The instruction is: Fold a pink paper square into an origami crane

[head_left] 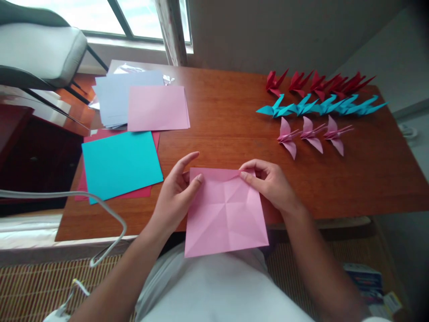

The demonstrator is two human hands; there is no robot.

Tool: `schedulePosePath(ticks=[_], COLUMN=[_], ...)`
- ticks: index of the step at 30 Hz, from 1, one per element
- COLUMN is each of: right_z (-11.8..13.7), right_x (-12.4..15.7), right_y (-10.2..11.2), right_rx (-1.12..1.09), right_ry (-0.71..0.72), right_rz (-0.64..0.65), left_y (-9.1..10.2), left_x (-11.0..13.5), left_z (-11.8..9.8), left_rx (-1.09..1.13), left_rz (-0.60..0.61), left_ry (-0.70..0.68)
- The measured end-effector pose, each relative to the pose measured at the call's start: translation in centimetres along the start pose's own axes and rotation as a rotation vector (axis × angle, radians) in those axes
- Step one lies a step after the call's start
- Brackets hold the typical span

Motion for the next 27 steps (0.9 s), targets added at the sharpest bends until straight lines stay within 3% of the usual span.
schedulePosePath(ticks=[3,6,9,12,14,19,27], right_z=[-0.3,0.0,0.2,0.1,0.0,-0.3,-0.5], right_x=[0.2,0.6,0.9,1.2,1.4,2.2,3.2], right_y=[0.1,0.1,-0.2,-0.5,-0.5,-0.8,-1.5], right_rx=[0.098,0.370,0.548,0.587,0.589,0.590,0.641], right_ry=[0.011,0.114,0.209,0.222,0.220,0.258,0.319], right_rz=[-0.109,-0.250,-0.301,-0.274,-0.245,-0.193,-0.272], left_y=[0.3,0.0,-1.0,-2.0,-2.2,-1.8,-1.3], left_x=[-0.2,0.4,1.0,1.4,1.2,0.4,0.1], left_z=[-0.5,-1.5,-1.9,-1.5,-1.0,-0.4,-0.4], left_rx=[-0.330,-0.793,-0.989,-1.126,-1.204,-1.273,-1.343], left_rz=[-0.070,-0.137,-0.021,0.135,0.175,0.194,0.191], left_ry=[-0.241,-0.503,-0.614,-0.616,-0.584,-0.549,-0.505])
Point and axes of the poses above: each hand's wrist, its own x-axis away from the middle knuckle, its own y-axis out of the back of the hand, z = x × y, the point moved 3 cm from there along -x, towards the middle knuckle, and after that the axes turned 7 degrees about -y, right-handed, at the moved point
